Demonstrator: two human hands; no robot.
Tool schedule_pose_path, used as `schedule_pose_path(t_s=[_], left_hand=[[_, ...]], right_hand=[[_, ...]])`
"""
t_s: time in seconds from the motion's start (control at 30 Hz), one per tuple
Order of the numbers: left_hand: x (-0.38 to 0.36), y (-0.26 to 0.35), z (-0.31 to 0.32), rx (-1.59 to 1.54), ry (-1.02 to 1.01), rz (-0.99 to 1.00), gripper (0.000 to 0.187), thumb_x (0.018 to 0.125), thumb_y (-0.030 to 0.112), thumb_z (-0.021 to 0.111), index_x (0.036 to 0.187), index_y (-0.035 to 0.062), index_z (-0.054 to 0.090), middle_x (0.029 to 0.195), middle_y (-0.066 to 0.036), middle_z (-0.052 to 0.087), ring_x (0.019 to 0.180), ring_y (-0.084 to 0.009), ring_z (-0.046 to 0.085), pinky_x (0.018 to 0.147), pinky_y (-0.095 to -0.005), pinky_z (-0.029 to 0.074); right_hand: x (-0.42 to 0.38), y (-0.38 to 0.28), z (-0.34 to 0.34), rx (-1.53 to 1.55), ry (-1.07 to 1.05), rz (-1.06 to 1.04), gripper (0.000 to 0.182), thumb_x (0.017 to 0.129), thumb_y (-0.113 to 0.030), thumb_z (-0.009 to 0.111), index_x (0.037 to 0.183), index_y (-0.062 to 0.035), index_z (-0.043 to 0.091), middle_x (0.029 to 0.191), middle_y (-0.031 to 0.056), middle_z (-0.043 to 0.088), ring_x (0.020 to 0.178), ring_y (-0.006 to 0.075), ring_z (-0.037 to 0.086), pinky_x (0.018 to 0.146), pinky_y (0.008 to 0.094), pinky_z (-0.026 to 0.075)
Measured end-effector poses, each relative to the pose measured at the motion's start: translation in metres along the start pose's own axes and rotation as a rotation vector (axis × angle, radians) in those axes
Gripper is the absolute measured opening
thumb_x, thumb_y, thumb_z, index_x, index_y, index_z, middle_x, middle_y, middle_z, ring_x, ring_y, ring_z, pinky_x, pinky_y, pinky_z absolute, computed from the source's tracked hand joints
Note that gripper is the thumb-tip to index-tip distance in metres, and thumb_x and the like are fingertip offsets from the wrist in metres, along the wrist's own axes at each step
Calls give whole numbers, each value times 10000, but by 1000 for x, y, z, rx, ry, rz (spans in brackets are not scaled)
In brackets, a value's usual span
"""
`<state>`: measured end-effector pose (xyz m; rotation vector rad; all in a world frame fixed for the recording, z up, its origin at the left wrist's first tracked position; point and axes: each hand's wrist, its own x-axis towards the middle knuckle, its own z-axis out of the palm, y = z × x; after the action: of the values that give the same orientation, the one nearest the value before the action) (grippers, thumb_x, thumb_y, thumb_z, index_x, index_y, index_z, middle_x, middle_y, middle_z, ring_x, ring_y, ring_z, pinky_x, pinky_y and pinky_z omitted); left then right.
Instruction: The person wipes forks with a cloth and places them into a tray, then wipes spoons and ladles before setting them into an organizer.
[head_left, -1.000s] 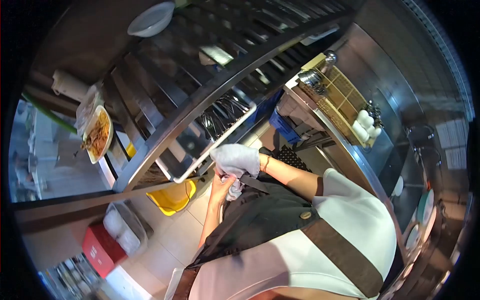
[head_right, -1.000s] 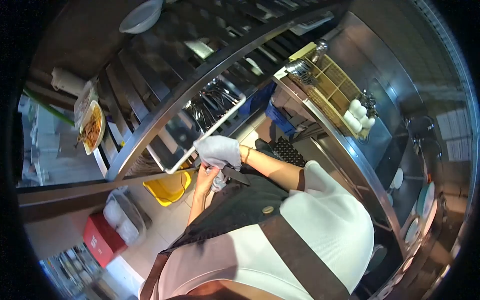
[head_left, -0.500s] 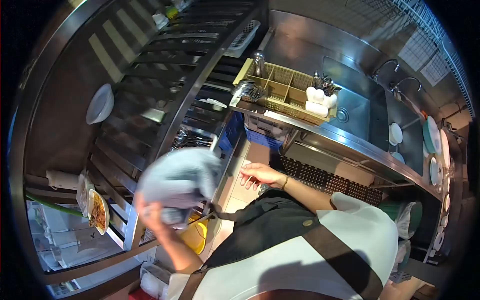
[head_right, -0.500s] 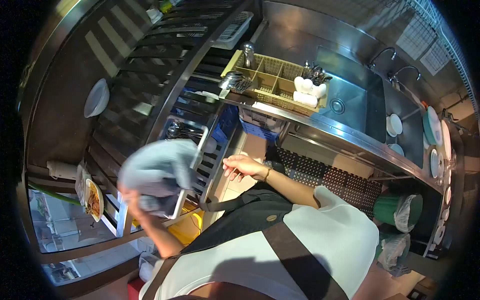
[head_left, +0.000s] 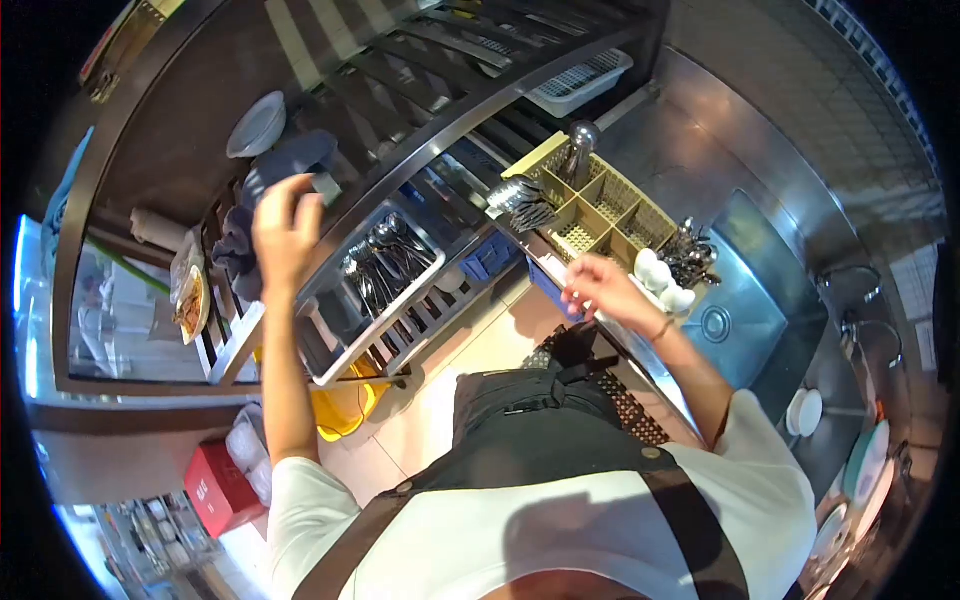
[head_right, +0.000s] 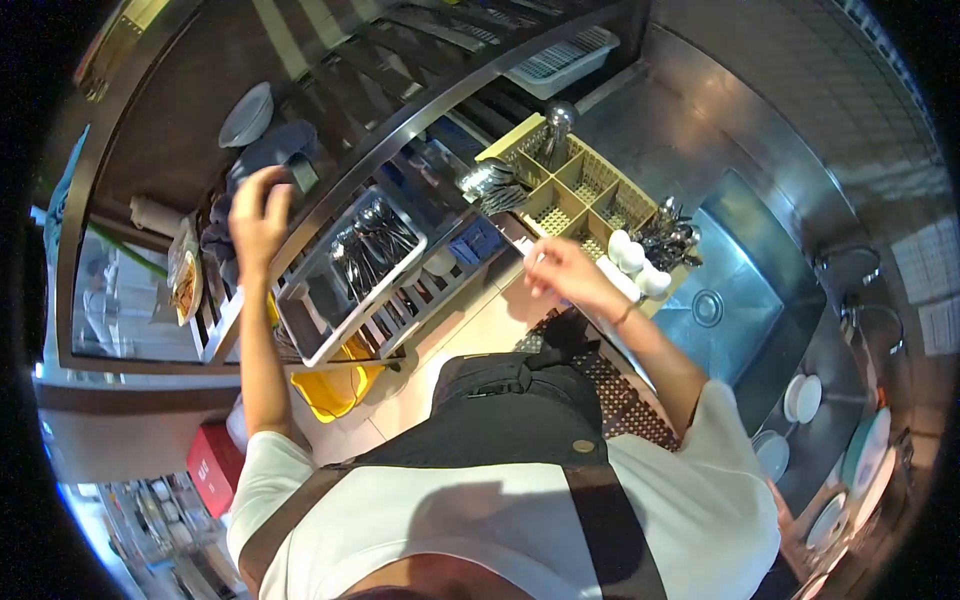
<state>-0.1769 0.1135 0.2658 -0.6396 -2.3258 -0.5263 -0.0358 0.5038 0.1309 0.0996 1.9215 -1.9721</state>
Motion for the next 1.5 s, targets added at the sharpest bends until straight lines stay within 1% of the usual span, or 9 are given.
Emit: schedule_pose_path(t_s=[0.23, 0.27, 0.47, 0.93, 1.07, 1.17, 1.23, 1.33, 1.5], left_hand=[[-19, 67, 173, -209, -484, 195, 663, 692, 52, 700, 1302, 113, 446, 1284, -143, 490, 1060, -326, 573, 895, -390, 483], [-15, 72, 192, -178, -532, 196, 735, 671, 40, 704, 1337, 146, 411, 1335, -142, 446, 1049, -335, 580, 878, -404, 499], [-5, 61, 283, -140, -725, 517, 715, 771, 43, 518, 1390, 349, 332, 1187, -178, 531, 725, -377, 634, 627, -450, 542], [-3, 60, 280, -185, -714, 610, 861, 709, 42, 593, 1437, 337, 240, 1258, -140, 449, 763, -344, 647, 613, -416, 554], [16, 73, 219, 214, -654, 520, 701, 794, 190, 675, 1410, 208, 341, 1318, -133, 459, 1001, -305, 609, 843, -393, 505], [114, 92, 90, -827, -844, 474, 393, 832, 290, 668, 1115, 24, 607, 1096, -148, 626, 1032, -284, 594, 882, -356, 475], [151, 113, 1, -1136, -716, 895, 291, 905, 257, 560, 1026, 5, 640, 1043, -113, 650, 996, -305, 614, 896, -414, 467], [171, 166, -66, -1381, -1211, 1710, 230, 921, 184, 509, 783, 55, 641, 965, -138, 668, 952, -270, 637, 820, -373, 499], [129, 240, -40, -1518, -1324, 1892, 205, 906, 184, 526, 778, 67, 634, 932, -119, 665, 924, -254, 638, 822, -367, 497]], right_hand=[[175, 5, -63, -581, 392, -320, 374, 794, -188, 594, 1126, -18, 575, 967, 181, 663, 920, 324, 637, 806, 380, 494], [195, 12, -63, -635, 405, -379, 283, 840, -100, 574, 1109, -14, 589, 943, 141, 664, 887, 208, 634, 775, 326, 500], [230, 42, -58, -376, 293, -414, 240, 761, 83, 503, 845, -38, 693, 771, 78, 692, 712, 155, 647, 630, 306, 528], [232, 58, -74, -434, 100, -219, 369, 825, 74, 502, 1165, -39, 589, 999, 61, 653, 906, 119, 599, 781, 256, 488], [175, 6, -71, -108, 143, -258, 318, 851, -43, 635, 1162, -40, 573, 1010, 25, 627, 897, 97, 577, 787, 257, 480], [79, -100, -80, -246, -147, -208, 131, 868, -141, 647, 911, -23, 685, 1033, 67, 673, 971, 133, 589, 853, 279, 462], [-12, -192, -62, -415, -442, -279, 162, 879, -140, 629, 901, 19, 654, 1056, 115, 659, 967, 144, 589, 854, 293, 460], [-130, -295, -19, -719, -950, -771, 179, 909, -122, 528, 833, -12, 646, 1036, 159, 653, 948, 243, 639, 805, 332, 507], [-256, -322, 31, -1065, -657, -883, 164, 900, -133, 546, 842, -19, 649, 1011, 150, 659, 929, 240, 646, 787, 333, 515]])
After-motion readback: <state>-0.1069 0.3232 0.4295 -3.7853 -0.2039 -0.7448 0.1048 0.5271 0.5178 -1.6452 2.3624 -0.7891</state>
